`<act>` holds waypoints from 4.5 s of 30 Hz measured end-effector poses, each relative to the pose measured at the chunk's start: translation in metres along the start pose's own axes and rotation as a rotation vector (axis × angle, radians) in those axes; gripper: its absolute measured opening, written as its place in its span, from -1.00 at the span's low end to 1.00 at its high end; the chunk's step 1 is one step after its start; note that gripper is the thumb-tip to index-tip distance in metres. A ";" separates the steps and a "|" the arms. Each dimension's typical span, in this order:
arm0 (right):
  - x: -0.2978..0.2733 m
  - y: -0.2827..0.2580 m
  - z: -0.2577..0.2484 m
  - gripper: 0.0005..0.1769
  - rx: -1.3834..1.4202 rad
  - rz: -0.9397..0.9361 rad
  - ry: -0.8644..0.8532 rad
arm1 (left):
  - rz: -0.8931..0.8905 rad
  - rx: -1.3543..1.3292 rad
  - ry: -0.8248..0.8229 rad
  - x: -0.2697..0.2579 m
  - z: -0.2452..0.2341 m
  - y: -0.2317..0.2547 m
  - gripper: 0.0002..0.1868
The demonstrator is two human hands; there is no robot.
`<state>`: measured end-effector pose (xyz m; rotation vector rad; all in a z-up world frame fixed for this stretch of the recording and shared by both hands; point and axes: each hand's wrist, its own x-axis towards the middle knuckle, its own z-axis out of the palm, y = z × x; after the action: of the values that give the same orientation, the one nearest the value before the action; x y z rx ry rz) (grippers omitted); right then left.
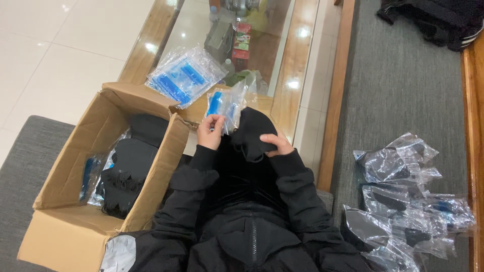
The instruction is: Packing black face masks into individual plastic bags
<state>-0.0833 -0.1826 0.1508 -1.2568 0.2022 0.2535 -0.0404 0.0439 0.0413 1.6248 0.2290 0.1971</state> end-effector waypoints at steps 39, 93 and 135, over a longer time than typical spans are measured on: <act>0.008 0.020 -0.047 -0.54 0.032 0.207 0.255 | 0.315 0.949 0.075 0.024 0.000 0.007 -0.05; -0.005 -0.060 -0.008 -0.10 -1.024 -0.099 -0.241 | 0.630 0.114 -0.389 -0.023 -0.022 0.131 -0.84; -0.101 -0.031 -0.184 -0.19 -0.051 -0.386 0.234 | 0.307 1.308 -0.828 0.024 -0.002 0.029 0.38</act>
<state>-0.1722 -0.3749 0.1533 -1.3481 0.1497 -0.2233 -0.0174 0.0500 0.0698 2.8591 -0.6853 -0.5203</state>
